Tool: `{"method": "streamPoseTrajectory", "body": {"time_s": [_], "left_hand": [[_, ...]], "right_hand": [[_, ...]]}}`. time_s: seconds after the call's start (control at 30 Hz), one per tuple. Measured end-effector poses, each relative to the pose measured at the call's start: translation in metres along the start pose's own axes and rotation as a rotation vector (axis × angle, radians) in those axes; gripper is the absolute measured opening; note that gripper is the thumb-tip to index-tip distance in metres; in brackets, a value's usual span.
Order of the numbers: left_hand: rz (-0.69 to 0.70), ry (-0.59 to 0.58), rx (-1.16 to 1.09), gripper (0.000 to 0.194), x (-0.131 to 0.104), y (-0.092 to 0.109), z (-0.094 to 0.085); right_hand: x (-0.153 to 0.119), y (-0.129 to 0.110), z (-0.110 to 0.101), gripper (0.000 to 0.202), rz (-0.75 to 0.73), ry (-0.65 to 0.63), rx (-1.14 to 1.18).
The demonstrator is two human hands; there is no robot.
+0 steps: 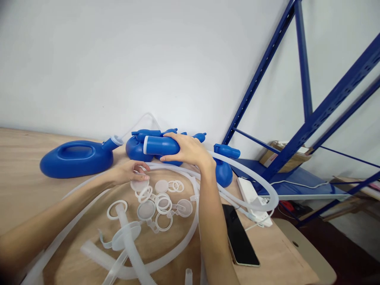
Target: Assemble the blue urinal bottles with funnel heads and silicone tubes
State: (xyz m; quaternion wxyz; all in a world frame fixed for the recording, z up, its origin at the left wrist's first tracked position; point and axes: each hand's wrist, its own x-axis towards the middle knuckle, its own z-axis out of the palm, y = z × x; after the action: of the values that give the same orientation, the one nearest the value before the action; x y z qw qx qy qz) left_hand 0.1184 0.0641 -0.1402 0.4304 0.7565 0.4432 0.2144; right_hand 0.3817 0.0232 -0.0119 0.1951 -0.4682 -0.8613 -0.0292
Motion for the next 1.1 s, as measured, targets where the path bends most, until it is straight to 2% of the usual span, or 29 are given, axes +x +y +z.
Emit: {"method": "streamPoseTrajectory", "body": {"time_s": [0.13, 0.2, 0.27, 0.37, 0.4, 0.43, 0.47, 0.6, 0.7, 0.8, 1.0, 1.1], "left_hand": [[0.007, 0.003, 0.031, 0.064, -0.009, 0.014, -0.018], [0.048, 0.067, 0.095, 0.052, -0.016, 0.024, -0.03], [0.137, 0.253, 0.21, 0.036, -0.025, 0.034, -0.042], [0.271, 0.679, 0.325, 0.033, -0.039, 0.048, -0.055], [0.291, 0.769, 0.317, 0.033, -0.044, 0.052, -0.058], [0.301, 0.801, 0.296, 0.033, -0.048, 0.056, -0.059], [0.3, 0.78, 0.271, 0.033, -0.051, 0.059, -0.059], [0.234, 0.55, 0.195, 0.039, -0.058, 0.071, -0.054], [0.207, 0.493, 0.197, 0.038, -0.058, 0.073, -0.052], [0.217, 0.424, 0.324, 0.037, -0.058, 0.069, -0.055], [0.367, 0.131, 0.546, 0.029, -0.058, 0.062, -0.052], [0.373, 0.104, 0.578, 0.035, -0.059, 0.063, -0.05]], "right_hand": [[0.0, -0.001, 0.0, 0.077, 0.012, -0.024, -0.014], [0.0, -0.001, 0.0, 0.076, -0.004, -0.017, -0.001], [0.0, -0.002, 0.0, 0.077, -0.024, -0.014, 0.021], [0.0, -0.002, 0.0, 0.077, -0.037, -0.01, 0.048], [0.0, -0.002, 0.0, 0.077, -0.036, -0.011, 0.052], [0.0, -0.002, 0.0, 0.076, -0.035, -0.013, 0.054], [0.001, -0.002, 0.0, 0.075, -0.034, -0.018, 0.055], [0.0, -0.001, 0.0, 0.075, -0.033, -0.037, 0.053], [-0.001, 0.0, 0.0, 0.076, -0.012, -0.023, 0.037], [-0.001, 0.003, -0.001, 0.078, 0.005, -0.009, 0.035], [0.0, 0.0, 0.0, 0.077, 0.006, -0.024, 0.027], [0.0, 0.0, 0.0, 0.077, 0.001, -0.035, 0.022]]}}
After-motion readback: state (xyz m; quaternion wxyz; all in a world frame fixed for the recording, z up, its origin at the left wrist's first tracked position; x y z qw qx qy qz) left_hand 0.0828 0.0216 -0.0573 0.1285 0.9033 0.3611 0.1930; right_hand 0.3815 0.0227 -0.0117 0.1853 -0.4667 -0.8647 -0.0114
